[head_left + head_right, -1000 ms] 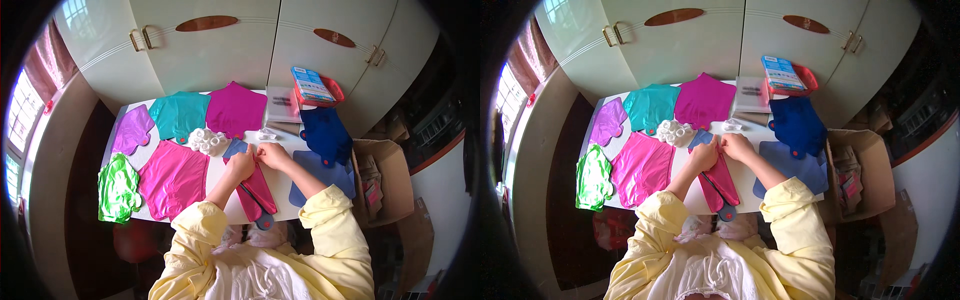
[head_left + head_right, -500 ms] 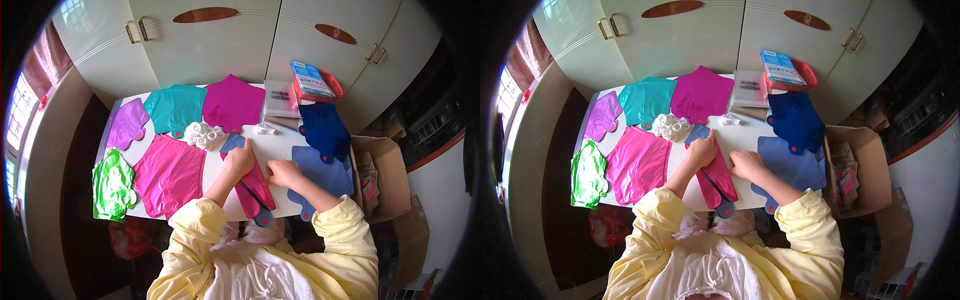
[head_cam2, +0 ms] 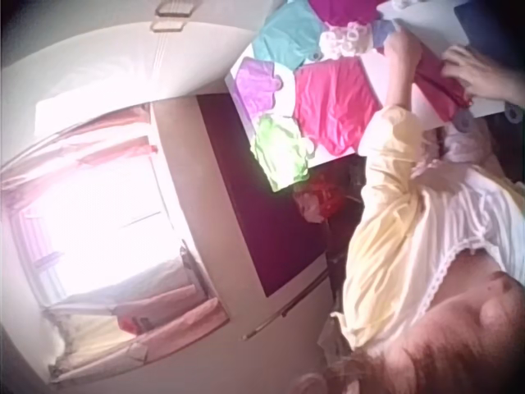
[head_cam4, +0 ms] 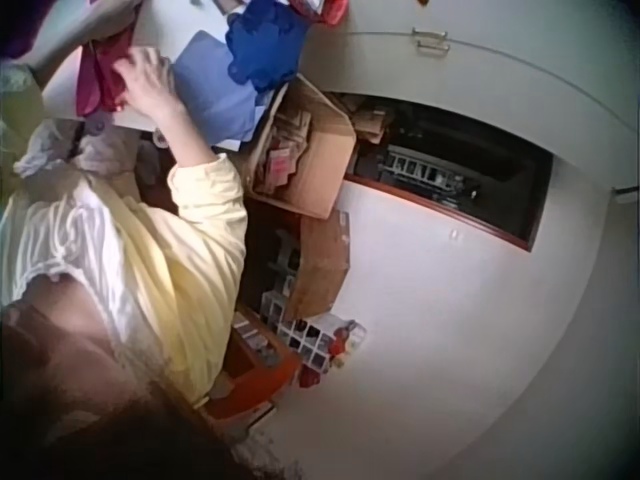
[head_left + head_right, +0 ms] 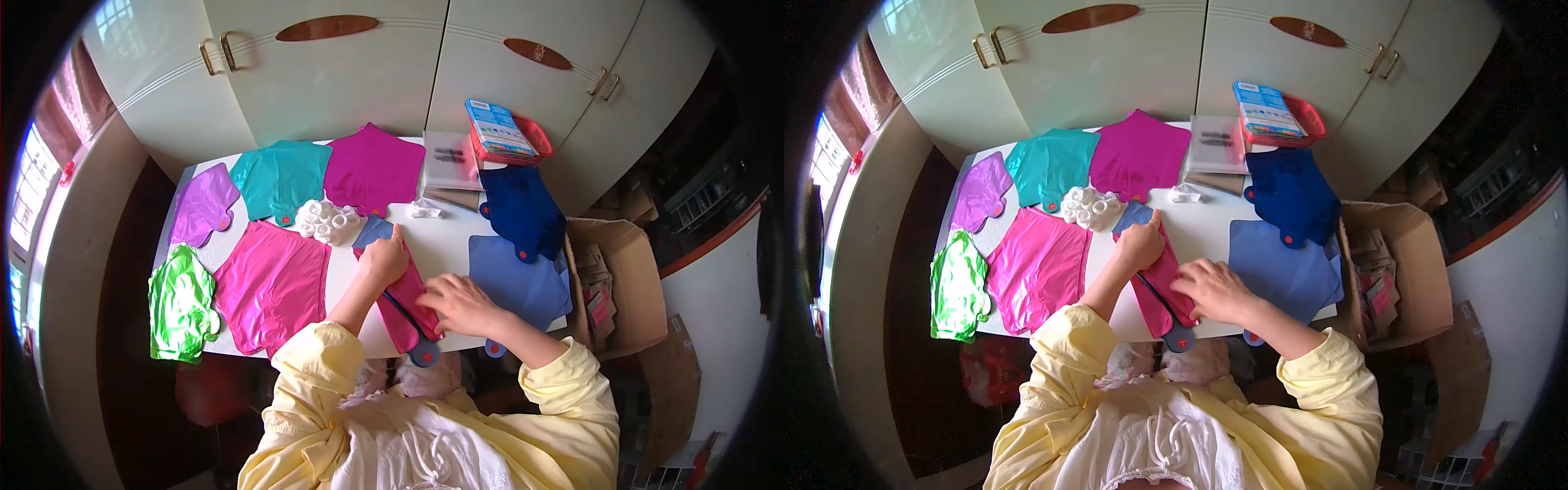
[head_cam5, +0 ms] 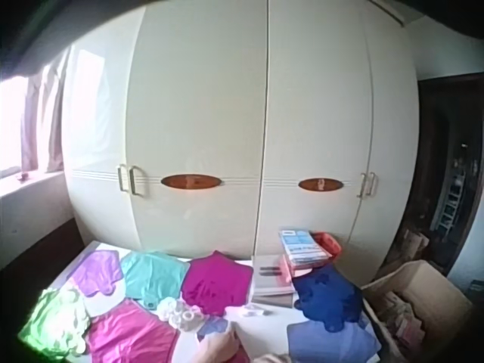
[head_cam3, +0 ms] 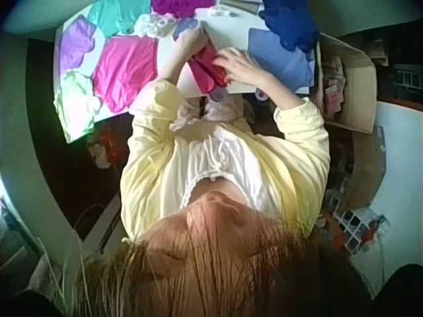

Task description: Folding pieces of colored fabric and placing them onto cardboard backings for packaging.

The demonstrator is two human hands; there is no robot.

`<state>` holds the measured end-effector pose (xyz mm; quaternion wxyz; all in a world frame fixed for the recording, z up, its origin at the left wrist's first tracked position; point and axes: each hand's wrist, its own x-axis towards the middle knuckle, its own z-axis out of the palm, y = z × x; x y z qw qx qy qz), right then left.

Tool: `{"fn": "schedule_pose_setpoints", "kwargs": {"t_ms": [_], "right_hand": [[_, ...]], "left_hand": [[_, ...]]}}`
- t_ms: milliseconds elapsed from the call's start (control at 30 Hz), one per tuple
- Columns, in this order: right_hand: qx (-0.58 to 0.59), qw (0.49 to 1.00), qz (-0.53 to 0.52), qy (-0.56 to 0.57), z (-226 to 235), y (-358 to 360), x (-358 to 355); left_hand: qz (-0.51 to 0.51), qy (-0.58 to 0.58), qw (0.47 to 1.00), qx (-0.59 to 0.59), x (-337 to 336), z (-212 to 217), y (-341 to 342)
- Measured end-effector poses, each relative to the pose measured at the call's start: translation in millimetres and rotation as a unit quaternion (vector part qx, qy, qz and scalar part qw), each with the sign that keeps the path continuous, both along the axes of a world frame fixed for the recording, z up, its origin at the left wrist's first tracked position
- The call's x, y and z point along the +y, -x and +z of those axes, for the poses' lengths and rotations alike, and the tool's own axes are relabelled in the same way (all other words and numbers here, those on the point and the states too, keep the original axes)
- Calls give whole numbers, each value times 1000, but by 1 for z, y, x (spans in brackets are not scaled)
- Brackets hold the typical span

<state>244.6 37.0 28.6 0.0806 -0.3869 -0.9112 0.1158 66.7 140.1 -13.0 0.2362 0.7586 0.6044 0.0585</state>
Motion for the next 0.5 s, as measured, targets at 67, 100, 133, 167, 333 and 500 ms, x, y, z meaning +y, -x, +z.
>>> {"fn": "schedule_pose_setpoints", "kwargs": {"t_ms": [67, 100, 133, 167, 333, 500], "right_hand": [[39, 992, 117, -18, -7, -4, 8], [54, 990, 130, -4, -15, -6, 10], [69, 987, 142, 9, -23, -8, 11], [84, 984, 154, 23, -29, -10, 12], [76, 996, 51, -11, -31, 13, -4], [128, 989, -22, -73, -41, 26, -18]], "left_hand": [[0, -4, 1000, 1, 0, 1, 0], [-1, -4, 1000, -5, 0, 1, 0], [-1, -4, 1000, -11, 0, 2, 0], [-1, -4, 1000, -18, -1, 3, 0], [4, -64, 994, -89, -13, 2, 11], [-32, -223, 963, -150, -64, 15, 38]]}}
